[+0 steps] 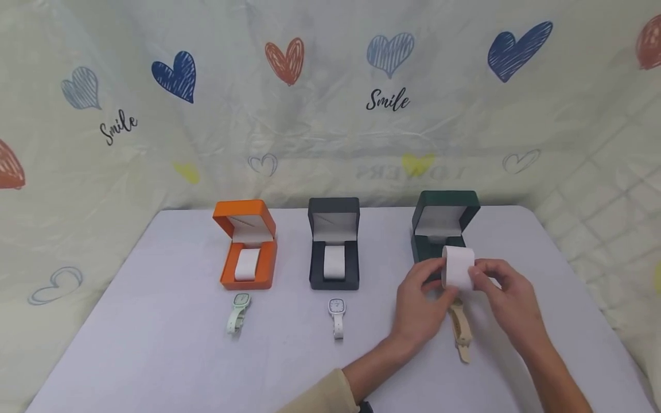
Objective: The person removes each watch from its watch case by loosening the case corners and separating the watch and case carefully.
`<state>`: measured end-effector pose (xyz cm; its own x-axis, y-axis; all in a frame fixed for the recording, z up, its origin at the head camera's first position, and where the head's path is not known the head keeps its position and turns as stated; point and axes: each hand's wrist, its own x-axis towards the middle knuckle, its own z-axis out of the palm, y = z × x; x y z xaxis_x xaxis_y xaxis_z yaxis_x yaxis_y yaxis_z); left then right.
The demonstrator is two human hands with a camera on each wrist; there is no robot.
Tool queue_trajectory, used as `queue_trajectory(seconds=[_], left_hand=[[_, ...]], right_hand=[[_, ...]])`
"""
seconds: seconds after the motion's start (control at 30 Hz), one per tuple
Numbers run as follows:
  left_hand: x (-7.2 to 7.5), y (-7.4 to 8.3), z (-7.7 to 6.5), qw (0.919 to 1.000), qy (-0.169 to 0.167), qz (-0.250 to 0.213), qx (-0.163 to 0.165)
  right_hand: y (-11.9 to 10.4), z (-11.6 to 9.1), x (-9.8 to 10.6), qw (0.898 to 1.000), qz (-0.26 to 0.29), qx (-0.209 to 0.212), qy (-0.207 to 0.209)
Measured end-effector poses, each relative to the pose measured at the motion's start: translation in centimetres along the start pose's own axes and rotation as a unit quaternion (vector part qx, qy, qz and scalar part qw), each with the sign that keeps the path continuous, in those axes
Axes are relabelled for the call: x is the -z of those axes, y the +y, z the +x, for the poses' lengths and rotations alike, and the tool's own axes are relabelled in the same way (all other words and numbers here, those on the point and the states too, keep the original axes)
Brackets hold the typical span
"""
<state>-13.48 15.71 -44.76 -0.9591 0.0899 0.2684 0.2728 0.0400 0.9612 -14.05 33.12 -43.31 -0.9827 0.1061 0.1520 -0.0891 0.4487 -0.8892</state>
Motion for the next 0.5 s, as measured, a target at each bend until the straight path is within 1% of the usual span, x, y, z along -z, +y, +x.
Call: queue_trajectory(seconds=[0.13, 0.23, 0.3, 0.5], left_hand=[[0.16, -0.31, 0.19, 0.9999, -0.005, 0.009, -0.001], [0.23, -0.43, 0.38, 0.9999, -0.005, 0.013, 0.000], [0.26, -0.42, 0.47, 0.9999, -0.005, 0.013, 0.003], [0.30, -0.31, 0.67, 0.9996, -0.015, 0.021, 0.012]], right_hand=[[0.10, 0.08, -0.52, 1.000, 0.012, 0.015, 0.002], [0.26, 0.11, -0.82, 0.999, 0.022, 0.034, -0.003], [0.35, 0.19, -0.91, 0.999, 0.027, 0.039, -0.007], [0.52, 0.36, -1.06, 0.999, 0.004, 0.039, -0.006]])
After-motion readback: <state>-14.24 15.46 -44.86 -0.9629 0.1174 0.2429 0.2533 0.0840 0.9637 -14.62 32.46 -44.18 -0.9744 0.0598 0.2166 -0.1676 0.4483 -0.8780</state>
